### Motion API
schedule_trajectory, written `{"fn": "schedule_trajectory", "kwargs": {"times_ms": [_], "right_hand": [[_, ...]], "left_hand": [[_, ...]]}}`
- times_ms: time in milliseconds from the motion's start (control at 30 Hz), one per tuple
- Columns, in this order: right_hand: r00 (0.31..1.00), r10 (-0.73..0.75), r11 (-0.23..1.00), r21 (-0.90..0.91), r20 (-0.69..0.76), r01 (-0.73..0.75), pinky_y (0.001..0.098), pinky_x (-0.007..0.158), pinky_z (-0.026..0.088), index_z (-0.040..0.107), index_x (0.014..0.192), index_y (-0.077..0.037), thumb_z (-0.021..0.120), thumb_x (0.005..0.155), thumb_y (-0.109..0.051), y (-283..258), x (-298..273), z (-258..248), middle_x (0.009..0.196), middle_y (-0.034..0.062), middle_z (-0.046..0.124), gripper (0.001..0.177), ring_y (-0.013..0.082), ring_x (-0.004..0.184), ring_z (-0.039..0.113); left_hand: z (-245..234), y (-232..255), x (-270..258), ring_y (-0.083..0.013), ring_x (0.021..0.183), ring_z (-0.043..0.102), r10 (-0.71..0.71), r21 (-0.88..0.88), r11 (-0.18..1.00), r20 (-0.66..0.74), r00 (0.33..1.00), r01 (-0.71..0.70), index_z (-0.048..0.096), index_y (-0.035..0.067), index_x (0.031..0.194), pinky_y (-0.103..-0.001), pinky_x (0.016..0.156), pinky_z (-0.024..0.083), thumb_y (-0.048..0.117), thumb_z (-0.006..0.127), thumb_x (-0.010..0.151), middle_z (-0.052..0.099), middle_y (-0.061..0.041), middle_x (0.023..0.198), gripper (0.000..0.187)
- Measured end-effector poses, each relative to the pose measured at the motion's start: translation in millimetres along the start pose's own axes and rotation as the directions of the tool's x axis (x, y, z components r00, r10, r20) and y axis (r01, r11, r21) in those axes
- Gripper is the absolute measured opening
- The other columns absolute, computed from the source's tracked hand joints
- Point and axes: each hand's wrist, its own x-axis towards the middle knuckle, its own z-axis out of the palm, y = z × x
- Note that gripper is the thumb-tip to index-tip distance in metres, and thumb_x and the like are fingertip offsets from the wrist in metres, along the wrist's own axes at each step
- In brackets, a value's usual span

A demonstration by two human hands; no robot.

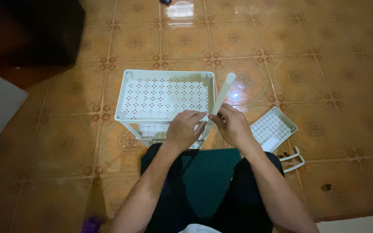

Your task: The person assembles a white plastic storage rack by inserting vertical and horizontal rods into the corners of perforated trays. They connect the trays to form a multi-tiered structure with wheels, working on a green mat on a tiled floor.

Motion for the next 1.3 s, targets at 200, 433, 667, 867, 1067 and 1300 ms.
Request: {"fn": "schedule_trajectory", "kwargs": {"times_ms": [200, 433, 667, 867, 1067, 1300], "right_hand": [[0.981, -0.182, 0.983, 0.017, -0.072, 0.183, 0.0441, 0.078, 0.055, 0.069, 0.107, 0.0, 0.071, 0.09, -0.006, 6, 2, 0, 0.102, 0.0182, 0.069, 0.018, 0.0395, 0.094, 0.068], [0.983, -0.183, 0.98, 0.084, -0.003, 0.183, 0.0414, 0.08, 0.056, 0.069, 0.107, 0.0, 0.069, 0.089, -0.001, 10, 5, -6, 0.108, 0.0186, 0.07, 0.019, 0.0386, 0.097, 0.07], [0.985, -0.149, 0.983, 0.091, -0.092, 0.157, 0.0389, 0.074, 0.057, 0.07, 0.106, 0.001, 0.078, 0.087, -0.008, 24, 4, 8, 0.1, 0.0172, 0.069, 0.023, 0.0316, 0.086, 0.07], [0.971, -0.07, 0.994, 0.061, -0.228, 0.086, 0.0362, 0.072, 0.057, 0.07, 0.099, 0.0, 0.082, 0.085, -0.014, 35, 2, 27, 0.09, 0.0137, 0.07, 0.023, 0.0259, 0.08, 0.072], [0.956, -0.117, 0.989, 0.056, -0.27, 0.136, 0.0386, 0.073, 0.056, 0.07, 0.104, -0.002, 0.079, 0.09, -0.011, 33, -4, 31, 0.092, 0.0144, 0.071, 0.019, 0.0288, 0.083, 0.071], [0.945, -0.235, 0.95, 0.151, -0.227, 0.272, 0.0376, 0.081, 0.057, 0.068, 0.109, -0.001, 0.071, 0.091, -0.001, 35, 1, 24, 0.101, 0.0143, 0.072, 0.018, 0.0284, 0.091, 0.071]], "left_hand": [[8, 17, 13, -0.0277, 0.087, 0.069, -0.096, -0.099, 0.991, -0.041, 0.995, 0.091, 0.076, 0.005, 0.112, -0.041, 0.076, 0.048, 0.026, 0.073, 0.091, 0.078, -0.008, 0.098, 0.029], [13, 21, 15, -0.0235, 0.08, 0.066, -0.238, -0.115, 0.964, 0.022, 0.971, 0.238, 0.08, 0.009, 0.102, -0.039, 0.076, 0.042, 0.04, 0.066, 0.096, 0.078, -0.004, 0.095, 0.034], [19, 21, 12, -0.022, 0.075, 0.064, -0.291, -0.078, 0.953, 0.02, 0.957, 0.291, 0.08, 0.01, 0.098, -0.039, 0.075, 0.04, 0.048, 0.062, 0.098, 0.076, -0.004, 0.084, 0.042], [23, 21, 15, -0.0206, 0.075, 0.065, -0.266, -0.064, 0.963, -0.034, 0.963, 0.263, 0.079, 0.012, 0.093, -0.039, 0.074, 0.039, 0.039, 0.068, 0.095, 0.075, -0.001, 0.082, 0.03], [21, 23, 14, -0.0169, 0.074, 0.067, -0.268, -0.129, 0.957, -0.053, 0.962, 0.26, 0.08, 0.015, 0.095, -0.037, 0.074, 0.04, 0.033, 0.074, 0.089, 0.078, 0.002, 0.088, 0.02], [18, 23, 16, -0.0196, 0.077, 0.067, -0.251, -0.121, 0.962, -0.052, 0.966, 0.244, 0.08, 0.012, 0.105, -0.038, 0.075, 0.04, 0.043, 0.068, 0.094, 0.078, 0.0, 0.09, 0.035]]}}
